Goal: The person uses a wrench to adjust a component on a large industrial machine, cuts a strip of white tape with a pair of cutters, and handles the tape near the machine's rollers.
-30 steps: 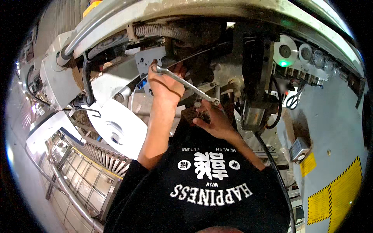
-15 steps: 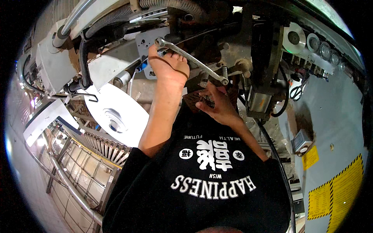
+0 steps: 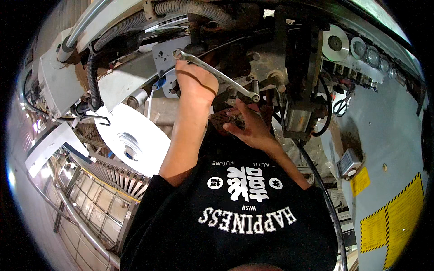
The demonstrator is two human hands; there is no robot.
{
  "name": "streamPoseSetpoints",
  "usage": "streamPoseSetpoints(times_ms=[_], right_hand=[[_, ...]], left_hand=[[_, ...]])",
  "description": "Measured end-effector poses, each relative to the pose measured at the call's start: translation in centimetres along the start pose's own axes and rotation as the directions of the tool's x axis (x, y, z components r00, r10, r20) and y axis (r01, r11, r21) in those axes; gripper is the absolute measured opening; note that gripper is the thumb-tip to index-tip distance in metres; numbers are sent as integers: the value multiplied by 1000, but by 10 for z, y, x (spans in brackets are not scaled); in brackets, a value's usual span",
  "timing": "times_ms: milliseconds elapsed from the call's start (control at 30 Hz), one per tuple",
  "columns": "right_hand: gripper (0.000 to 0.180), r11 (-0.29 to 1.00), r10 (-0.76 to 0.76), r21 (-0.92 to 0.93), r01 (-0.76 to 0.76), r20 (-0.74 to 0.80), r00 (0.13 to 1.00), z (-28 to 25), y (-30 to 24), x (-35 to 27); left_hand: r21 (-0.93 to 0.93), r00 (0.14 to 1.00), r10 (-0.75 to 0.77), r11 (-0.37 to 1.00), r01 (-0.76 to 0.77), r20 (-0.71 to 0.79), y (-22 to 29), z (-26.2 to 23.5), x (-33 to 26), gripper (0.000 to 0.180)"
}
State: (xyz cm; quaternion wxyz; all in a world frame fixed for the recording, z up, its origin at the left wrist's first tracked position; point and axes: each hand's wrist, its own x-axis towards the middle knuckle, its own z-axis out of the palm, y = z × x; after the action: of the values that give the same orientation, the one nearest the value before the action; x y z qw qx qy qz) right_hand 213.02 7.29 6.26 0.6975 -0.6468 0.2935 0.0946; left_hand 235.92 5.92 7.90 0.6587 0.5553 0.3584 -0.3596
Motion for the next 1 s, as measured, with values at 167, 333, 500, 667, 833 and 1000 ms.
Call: streamPoseSetpoints(times_ms=[167,333,500,667,833,1000], right_hand=[[100,1000,8,-22,-8,33,999,1,12,2],[98,1000,4,-15,-4,-13,1000,7,14,0],[99,984,-21,-179,24,15,1000,-2,2,0],[102,990,114,-97,-101,139,984,-14,-15,1],[81,1000,11,-13,-10,42,999,-10,-8,0],[83,1000,7,23,-9,84,996,-14,-5,2]], left_hand=[[-121,995,-89,989,82,-51,7,5,-10,63],[-110,995,41,993,-50,-86,0,10,-17,45],[-41,993,-108,994,106,-54,9,4,-10,41],[-33,999,9,999,-10,-37,6,-20,-2,40],[-119,924,-160,970,213,348,2,-43,34,49],[-69,991,-118,990,123,69,6,-10,0,43]])
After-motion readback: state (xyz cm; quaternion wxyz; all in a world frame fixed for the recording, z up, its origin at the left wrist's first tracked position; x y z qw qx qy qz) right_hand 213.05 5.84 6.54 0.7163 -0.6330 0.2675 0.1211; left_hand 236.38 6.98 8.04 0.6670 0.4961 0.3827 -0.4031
